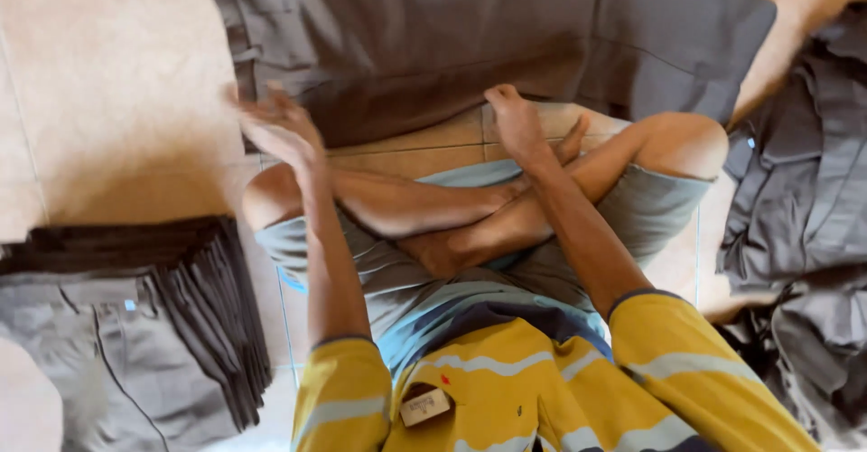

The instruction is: Folding brown pants and stacking them neatly on the floor.

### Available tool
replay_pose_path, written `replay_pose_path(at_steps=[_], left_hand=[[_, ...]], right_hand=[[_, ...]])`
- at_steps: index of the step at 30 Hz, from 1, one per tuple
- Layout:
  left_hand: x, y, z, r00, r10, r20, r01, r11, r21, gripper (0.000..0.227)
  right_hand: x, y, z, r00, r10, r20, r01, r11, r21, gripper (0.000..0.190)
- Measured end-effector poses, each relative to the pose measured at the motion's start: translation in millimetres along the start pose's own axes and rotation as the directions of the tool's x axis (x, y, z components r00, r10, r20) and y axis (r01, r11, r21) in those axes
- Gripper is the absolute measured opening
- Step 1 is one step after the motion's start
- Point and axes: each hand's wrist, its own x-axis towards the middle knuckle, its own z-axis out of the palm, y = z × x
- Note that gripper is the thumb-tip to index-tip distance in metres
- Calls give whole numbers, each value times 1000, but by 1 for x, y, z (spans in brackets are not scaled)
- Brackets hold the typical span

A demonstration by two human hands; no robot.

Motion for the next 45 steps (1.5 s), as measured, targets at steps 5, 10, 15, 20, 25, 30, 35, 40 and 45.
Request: replay_pose_path(at_steps=[5, 10, 15, 20, 25, 30, 35, 40, 45], left_hand=[[-129, 119, -34, 526, 588, 614, -213, 790, -574, 80], [-188, 128, 15, 410, 557, 722, -194, 827, -527, 40], [-126, 146, -24, 534, 666, 521, -358, 736, -574, 26], [-60, 95, -13, 709, 586, 393, -370, 783, -500, 20], [8, 40, -23, 830, 444, 337, -325, 876, -356, 15], [38, 2, -42, 938, 149, 312, -50, 952, -303, 21], [37, 9, -46, 943, 150, 297, -53, 949, -311, 27], [71, 12, 0, 910, 220, 351, -124, 953, -277, 11], [136, 72, -2, 865, 416, 282, -228, 825, -517, 12]], right_hand=[[8, -11, 5, 988, -99, -117, 57, 946, -318, 42], [3, -5, 4, 978, -69, -196, 26, 976, -215, 36], [16, 6, 11, 950, -61, -305, -46, 941, -334, 34], [20, 26, 22, 926, 17, -378, -197, 875, -442, 42], [13, 34, -18, 933, 198, -301, -280, 924, -259, 39], [11, 23, -46, 938, 275, -210, -311, 936, -166, 30], [18, 39, -60, 918, 347, -192, -386, 894, -229, 23], [67, 109, -58, 946, 91, -310, -104, 994, -27, 15], [111, 123, -115, 842, 163, -514, -268, 953, -138, 16]])
